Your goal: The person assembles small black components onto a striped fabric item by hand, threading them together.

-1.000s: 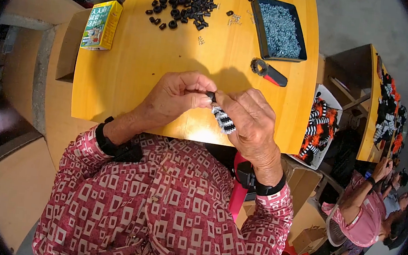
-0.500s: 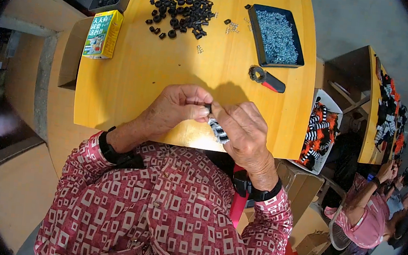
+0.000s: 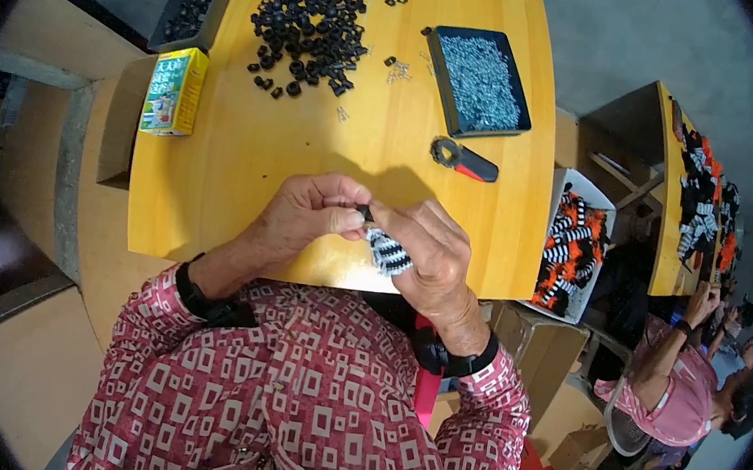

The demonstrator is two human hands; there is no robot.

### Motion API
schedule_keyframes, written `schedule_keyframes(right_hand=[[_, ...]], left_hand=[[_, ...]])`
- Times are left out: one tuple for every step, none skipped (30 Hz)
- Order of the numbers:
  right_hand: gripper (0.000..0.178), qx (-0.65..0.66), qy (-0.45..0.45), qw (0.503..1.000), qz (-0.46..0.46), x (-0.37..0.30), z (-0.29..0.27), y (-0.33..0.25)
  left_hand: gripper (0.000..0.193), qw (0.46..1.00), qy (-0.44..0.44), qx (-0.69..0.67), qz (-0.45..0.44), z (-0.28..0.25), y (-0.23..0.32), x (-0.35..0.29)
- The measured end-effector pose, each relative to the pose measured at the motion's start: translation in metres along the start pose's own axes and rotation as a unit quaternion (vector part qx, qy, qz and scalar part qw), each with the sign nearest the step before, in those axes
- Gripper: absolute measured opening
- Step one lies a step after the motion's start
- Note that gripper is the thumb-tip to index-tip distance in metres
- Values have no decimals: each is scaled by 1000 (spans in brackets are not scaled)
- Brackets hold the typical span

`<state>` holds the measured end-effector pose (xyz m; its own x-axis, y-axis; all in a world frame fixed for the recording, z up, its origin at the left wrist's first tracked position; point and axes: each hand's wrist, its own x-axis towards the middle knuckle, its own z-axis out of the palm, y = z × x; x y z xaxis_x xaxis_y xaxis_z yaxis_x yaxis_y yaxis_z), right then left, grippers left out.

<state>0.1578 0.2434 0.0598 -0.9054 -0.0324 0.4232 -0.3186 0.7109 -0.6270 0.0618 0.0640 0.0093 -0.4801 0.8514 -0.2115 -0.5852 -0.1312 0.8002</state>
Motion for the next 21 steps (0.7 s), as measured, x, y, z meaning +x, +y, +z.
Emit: schedule_keyframes(right_hand=[[36,4,25,1000,11,-4,6,2],[33,7,49,998,27,-11,11,3],[35,5,45,998,37,-14,13,4],[35,8,49,998,36,-14,17,4],[37,2,51,998,38,-13,17,5],[39,-3,53,998,41,-13,17,5],[39,-3,55,998,41,-13,19,5],[41,-5,57,997,43,-14,20,5],[43,-6,59,997,46,-15,21,4],[43,-6,58,997,46,-14,20,5],[44,-14,55,997,48,-15,21,6],[46,-22,51,997,49,-15,22,6],[46,-8,52,997,59,-15,24,6],[46,-8,50,997,64,-15,24,6],[46,-26,47,997,64,-14,24,4],[46,-45,43,996,63,-14,24,3],[50,-40,48,996,61,-15,26,4],[50,-39,48,996,60,-15,26,2],[50,-42,51,996,61,-15,27,0],[51,-45,56,996,61,-14,28,0],[51,-45,56,996,59,-14,29,1]], left_hand=[[24,1000,5,-21,10,-4,-4,1],[24,1000,6,-15,9,-4,-6,2],[24,1000,9,-13,11,-5,-7,2],[24,1000,11,-11,12,-6,-8,2],[24,999,13,-19,26,-6,-8,4],[24,999,13,-17,26,-7,-7,4],[24,1000,14,-6,19,-6,-5,3],[25,1000,16,4,13,-5,-3,2],[25,1000,16,4,13,-5,-4,3],[25,1000,17,-1,13,-5,-5,5],[25,1000,19,-6,10,-6,-7,3],[25,1000,20,-8,7,-6,-7,3],[25,999,30,-11,3,-6,-5,3],[25,999,39,-15,-2,-6,-3,4],[24,999,36,-6,-8,-4,1,4],[24,999,36,-8,-12,-5,-1,4],[24,999,33,-4,-7,-5,-2,4],[24,1000,30,1,-1,-5,-3,4],[24,1000,31,1,-1,-5,-4,3],[24,999,28,18,12,-6,-6,3],[23,999,24,35,24,-6,-7,4]])
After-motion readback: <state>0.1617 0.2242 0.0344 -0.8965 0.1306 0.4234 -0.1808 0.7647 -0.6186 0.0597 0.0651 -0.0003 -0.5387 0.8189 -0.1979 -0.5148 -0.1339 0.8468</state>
